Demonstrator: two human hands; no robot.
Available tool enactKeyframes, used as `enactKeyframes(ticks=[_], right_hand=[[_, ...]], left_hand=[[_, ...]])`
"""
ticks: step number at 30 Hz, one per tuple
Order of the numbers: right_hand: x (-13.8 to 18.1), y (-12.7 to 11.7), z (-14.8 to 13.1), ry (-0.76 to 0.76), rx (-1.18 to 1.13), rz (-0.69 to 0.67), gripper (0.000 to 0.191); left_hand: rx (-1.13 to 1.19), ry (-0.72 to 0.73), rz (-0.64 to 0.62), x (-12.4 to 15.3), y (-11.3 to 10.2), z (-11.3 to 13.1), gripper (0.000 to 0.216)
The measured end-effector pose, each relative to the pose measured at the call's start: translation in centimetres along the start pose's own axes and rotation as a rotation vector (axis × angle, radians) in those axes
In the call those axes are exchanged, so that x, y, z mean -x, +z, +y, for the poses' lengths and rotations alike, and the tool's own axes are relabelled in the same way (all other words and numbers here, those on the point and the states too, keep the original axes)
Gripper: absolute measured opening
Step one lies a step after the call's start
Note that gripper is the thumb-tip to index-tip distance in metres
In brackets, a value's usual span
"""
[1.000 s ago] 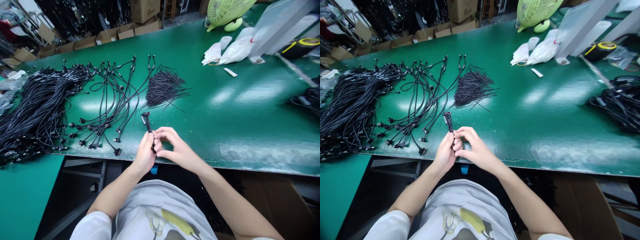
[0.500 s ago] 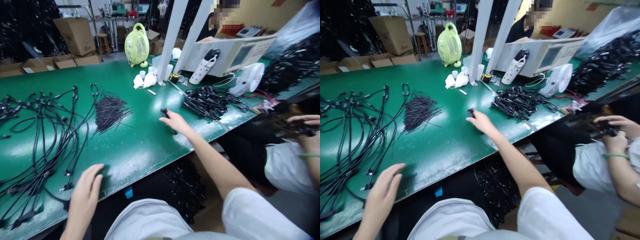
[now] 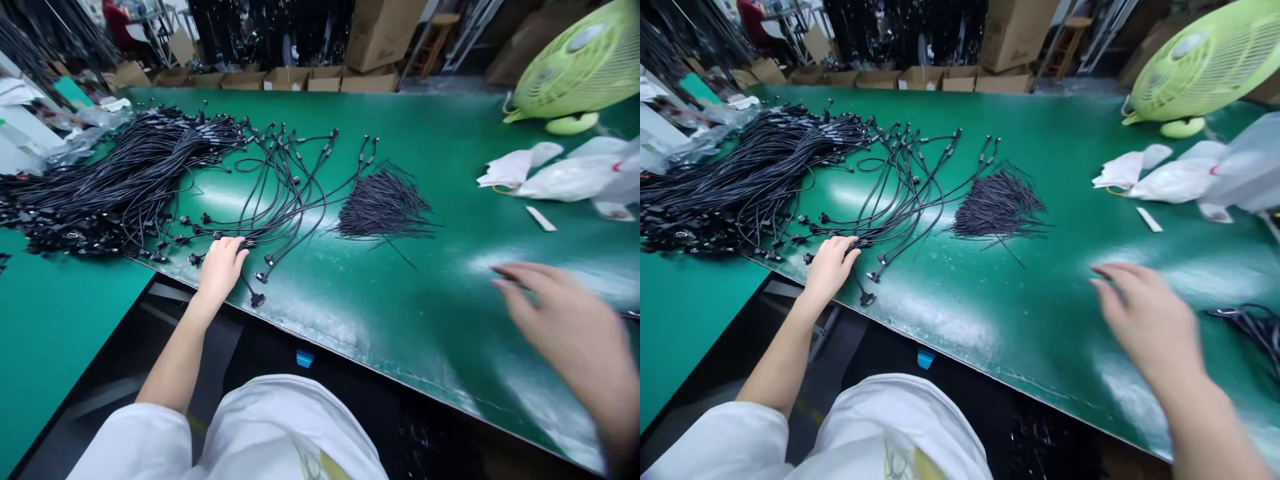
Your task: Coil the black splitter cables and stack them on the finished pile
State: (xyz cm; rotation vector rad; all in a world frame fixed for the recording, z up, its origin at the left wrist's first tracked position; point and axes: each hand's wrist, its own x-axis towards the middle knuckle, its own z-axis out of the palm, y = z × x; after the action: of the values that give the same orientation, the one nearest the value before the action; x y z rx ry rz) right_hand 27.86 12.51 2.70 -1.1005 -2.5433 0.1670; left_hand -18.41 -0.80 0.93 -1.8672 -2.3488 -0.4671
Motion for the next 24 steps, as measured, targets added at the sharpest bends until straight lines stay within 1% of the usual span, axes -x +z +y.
enactKeyframes(ticks=[1, 2, 4, 5, 7, 9, 10, 11, 13, 15, 17, 19, 21, 22, 24], right_hand=[[-1.7, 0.7, -1.2, 0.059, 0.053, 0.089, 0.037], [-3.9, 1.5, -2.6, 0.07, 0.079, 0.126, 0.036], [-9.1, 3.4, -5.6, -0.004, 0.081, 0.133, 0.035], [-11.8, 4.4, -7.1, -0.037, 0.101, 0.129, 0.038], [-17.2, 6.2, -10.0, -0.119, 0.253, 0.051, 0.043], [-21.6, 7.0, -12.2, -0.183, 0.445, -0.073, 0.033], [-23.4, 6.8, -13.0, -0.202, 0.513, -0.109, 0.028], [-24.9, 6.2, -13.6, -0.214, 0.557, -0.118, 0.027], [-27.3, 3.7, -14.2, -0.22, 0.604, -0.056, 0.029], [-28.8, -0.1, -14.3, -0.213, 0.66, 0.049, 0.031], [-29.6, -4.5, -14.1, -0.188, 0.704, 0.153, 0.034], [-29.5, -8.6, -13.4, -0.146, 0.723, 0.242, 0.039], [-28.7, -11.7, -12.3, -0.09, 0.706, 0.318, 0.042], [-28.1, -12.7, -11.6, -0.062, 0.683, 0.352, 0.043], [-26.4, -13.5, -9.6, -0.001, 0.608, 0.372, 0.045]], left_hand=[[0.02, 0.013, 0.008, -0.4, 0.1, 0.1, 0.035], [0.034, 0.028, 0.01, -1.1, 0.2, 0.2, 0.037], [0.088, 0.061, -0.014, -3.2, 0.6, 0.5, 0.04], [0.141, 0.079, -0.046, -4.6, 0.8, 0.8, 0.04], [0.286, 0.117, -0.147, -7.9, 1.5, 1.4, 0.034], [0.367, 0.172, -0.246, -10.9, 1.9, 1.9, 0.02], [0.396, 0.19, -0.272, -12.1, 1.9, 2.0, 0.015], [0.417, 0.202, -0.277, -13.0, 1.8, 1.8, 0.016], [0.473, 0.201, -0.244, -14.1, 0.9, 0.9, 0.023], [0.518, 0.187, -0.19, -14.5, -0.4, -0.8, 0.025], [0.536, 0.159, -0.132, -14.6, -2.0, -3.0, 0.022], [0.537, 0.117, -0.067, -14.7, -3.4, -5.0, 0.019], [0.529, 0.077, -0.011, -14.7, -4.4, -6.5, 0.019], [0.523, 0.065, 0.01, -14.6, -4.7, -7.0, 0.02], [0.508, 0.052, 0.037, -14.2, -5.0, -7.3, 0.017]])
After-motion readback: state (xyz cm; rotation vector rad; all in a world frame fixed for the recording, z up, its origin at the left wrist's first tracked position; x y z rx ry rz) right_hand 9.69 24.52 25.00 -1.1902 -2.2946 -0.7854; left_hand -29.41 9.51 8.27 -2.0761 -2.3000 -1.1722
